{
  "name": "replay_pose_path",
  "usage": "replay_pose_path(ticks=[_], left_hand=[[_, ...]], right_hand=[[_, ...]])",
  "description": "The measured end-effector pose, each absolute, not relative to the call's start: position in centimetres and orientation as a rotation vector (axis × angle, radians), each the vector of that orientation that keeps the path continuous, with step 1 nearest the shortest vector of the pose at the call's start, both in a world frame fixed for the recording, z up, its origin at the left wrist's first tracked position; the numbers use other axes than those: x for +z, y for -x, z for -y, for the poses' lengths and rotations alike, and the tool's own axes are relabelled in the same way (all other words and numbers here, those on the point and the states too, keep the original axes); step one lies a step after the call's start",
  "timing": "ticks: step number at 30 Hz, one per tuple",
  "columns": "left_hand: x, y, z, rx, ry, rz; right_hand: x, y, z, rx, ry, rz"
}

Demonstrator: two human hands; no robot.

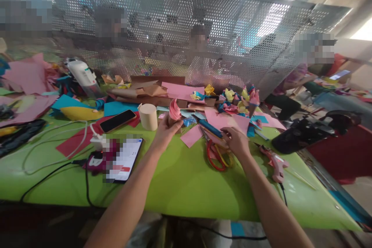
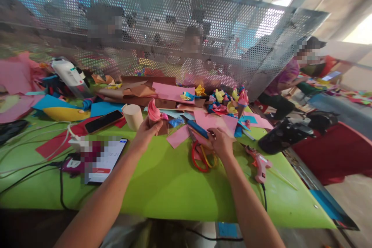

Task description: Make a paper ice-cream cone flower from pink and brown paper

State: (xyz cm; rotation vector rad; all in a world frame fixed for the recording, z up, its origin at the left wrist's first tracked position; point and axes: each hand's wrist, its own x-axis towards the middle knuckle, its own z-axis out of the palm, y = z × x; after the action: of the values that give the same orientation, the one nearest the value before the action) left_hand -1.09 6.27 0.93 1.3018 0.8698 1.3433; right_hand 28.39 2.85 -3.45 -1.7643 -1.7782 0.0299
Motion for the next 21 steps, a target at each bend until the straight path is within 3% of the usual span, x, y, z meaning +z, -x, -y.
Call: replay_pose_path(ticks=[21], left_hand=[[2.1,1.4,-6.0,1.438,-1.251,-0.882]], right_hand=[[-2.8,-28.1,-2.6,0.046,1.715,1.749]])
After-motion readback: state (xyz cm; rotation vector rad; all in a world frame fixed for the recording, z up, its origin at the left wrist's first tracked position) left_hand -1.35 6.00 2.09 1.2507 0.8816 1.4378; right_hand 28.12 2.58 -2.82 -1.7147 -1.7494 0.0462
